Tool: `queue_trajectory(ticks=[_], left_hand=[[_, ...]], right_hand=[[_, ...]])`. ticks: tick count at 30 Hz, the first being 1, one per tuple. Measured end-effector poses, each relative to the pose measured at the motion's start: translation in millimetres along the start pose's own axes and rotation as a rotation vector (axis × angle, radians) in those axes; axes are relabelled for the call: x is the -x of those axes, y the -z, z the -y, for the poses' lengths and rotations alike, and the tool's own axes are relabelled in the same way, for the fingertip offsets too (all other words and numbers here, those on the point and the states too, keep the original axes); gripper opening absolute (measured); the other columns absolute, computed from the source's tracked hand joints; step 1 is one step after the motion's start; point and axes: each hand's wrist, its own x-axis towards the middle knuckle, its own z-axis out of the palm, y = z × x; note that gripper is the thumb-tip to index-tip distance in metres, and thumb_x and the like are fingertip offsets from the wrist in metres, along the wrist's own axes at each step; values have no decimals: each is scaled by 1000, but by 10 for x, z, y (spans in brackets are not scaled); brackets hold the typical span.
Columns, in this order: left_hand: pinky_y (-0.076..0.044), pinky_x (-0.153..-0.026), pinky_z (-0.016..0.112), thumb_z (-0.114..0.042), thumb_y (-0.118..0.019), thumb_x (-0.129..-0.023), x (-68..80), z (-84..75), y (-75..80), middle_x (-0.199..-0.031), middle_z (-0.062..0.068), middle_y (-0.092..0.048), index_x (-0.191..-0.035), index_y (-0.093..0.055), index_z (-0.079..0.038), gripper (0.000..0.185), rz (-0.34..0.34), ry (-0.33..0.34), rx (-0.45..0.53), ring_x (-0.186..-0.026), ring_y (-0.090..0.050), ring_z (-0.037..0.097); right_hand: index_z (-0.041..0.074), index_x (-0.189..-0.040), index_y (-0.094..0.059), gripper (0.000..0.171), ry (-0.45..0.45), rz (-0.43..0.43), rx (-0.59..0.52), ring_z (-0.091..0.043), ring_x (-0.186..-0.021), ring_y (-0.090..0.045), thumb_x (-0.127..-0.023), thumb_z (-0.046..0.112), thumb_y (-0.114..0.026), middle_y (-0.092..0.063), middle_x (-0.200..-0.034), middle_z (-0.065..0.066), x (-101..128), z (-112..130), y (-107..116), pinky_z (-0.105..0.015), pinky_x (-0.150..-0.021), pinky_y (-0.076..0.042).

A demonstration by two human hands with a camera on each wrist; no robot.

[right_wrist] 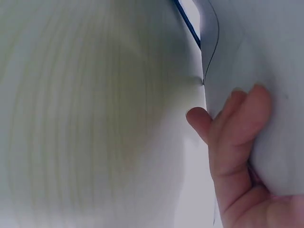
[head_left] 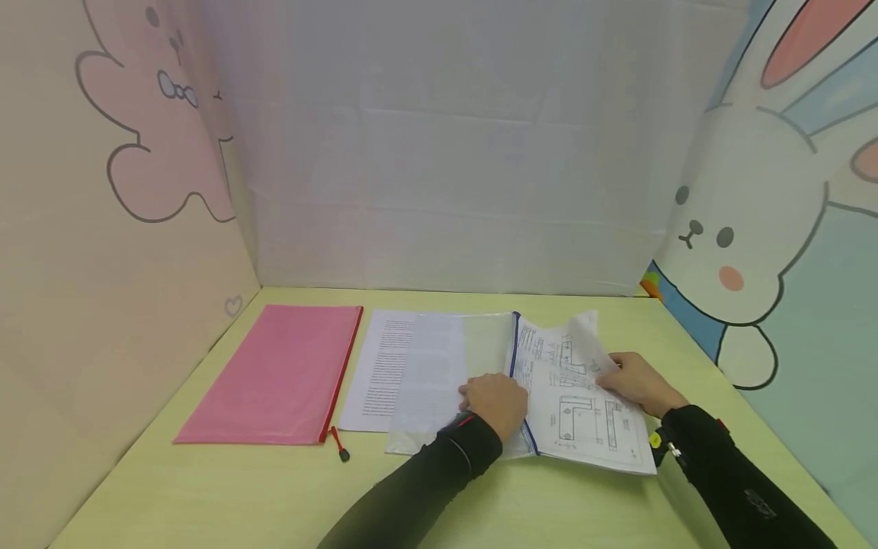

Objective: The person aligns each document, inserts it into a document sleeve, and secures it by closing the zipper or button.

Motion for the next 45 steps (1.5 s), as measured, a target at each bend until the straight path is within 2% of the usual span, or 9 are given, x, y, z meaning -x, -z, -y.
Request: queue_trajectory(ticks=[5,10,14,21,25,30,35,42,45], left_hand=[[-59,-66,56,-28,-58,-99,0,10,-10,-84,12,-76,-87,-80,-11,30,-33,-97,-54,-69,-71,36],[-59,-65,55,-23,-60,-99,12,27,-13,-85,9,-75,-90,-81,-17,24,-44,-151,-93,-70,-72,33],[-59,-67,57,-21,-60,-99,21,34,-9,-90,10,-76,-93,-81,-16,23,-31,-166,-96,-74,-73,34],[-59,-68,57,-22,-59,-100,11,34,-4,-90,9,-76,-94,-82,-16,24,-6,-168,-78,-75,-73,34],[-59,-68,57,-23,-58,-101,-1,29,11,-92,10,-76,-96,-81,-16,25,17,-164,-73,-75,-73,34],[-58,-69,58,-24,-59,-101,-13,29,0,-92,10,-76,-97,-81,-15,25,12,-165,-77,-76,-73,35],[-58,-69,59,-26,-58,-100,-17,16,-20,-93,13,-76,-96,-80,-9,28,4,-145,-74,-74,-73,36],[-57,-78,56,-39,-54,-100,-47,-4,-10,-91,18,-76,-99,-75,-1,43,10,61,154,-74,-71,40],[-57,-80,56,-38,-53,-99,-54,-13,-12,-93,19,-76,-106,-74,-1,43,23,86,185,-77,-72,40]], right_hand=[[-21,-141,-37,55,5,-18,20,-25,-69,-71,-97,4,-58,-67,-102,-23,13,-6,30,-38,-61,-59],[-20,-143,-35,57,0,-20,17,-25,-71,-71,-99,7,-57,-66,-105,-24,30,-15,89,-37,-62,-59],[-19,-145,-34,58,9,-13,12,-25,-73,-71,-100,10,-57,-65,-106,-23,37,-5,107,-37,-64,-60],[-19,-143,-36,57,20,-52,50,-23,-72,-70,-99,10,-58,-64,-107,-26,67,9,113,-36,-63,-59],[-19,-143,-36,58,31,-35,78,-23,-73,-69,-99,11,-58,-64,-108,-25,79,20,119,-35,-64,-58],[-18,-141,-41,53,58,-19,98,-23,-73,-69,-100,11,-59,-67,-102,-20,64,26,134,-33,-64,-58],[-14,-130,-54,41,104,-20,126,-22,-69,-68,-98,10,-61,-69,-91,-13,17,40,139,-33,-61,-56],[-11,-119,-62,31,119,-84,222,-19,-68,-63,-95,9,-63,-67,-89,-11,-26,37,159,-31,-59,-51],[-12,-121,-61,33,115,-77,230,-20,-69,-63,-96,9,-63,-67,-91,-12,-34,20,176,-31,-61,-51]])
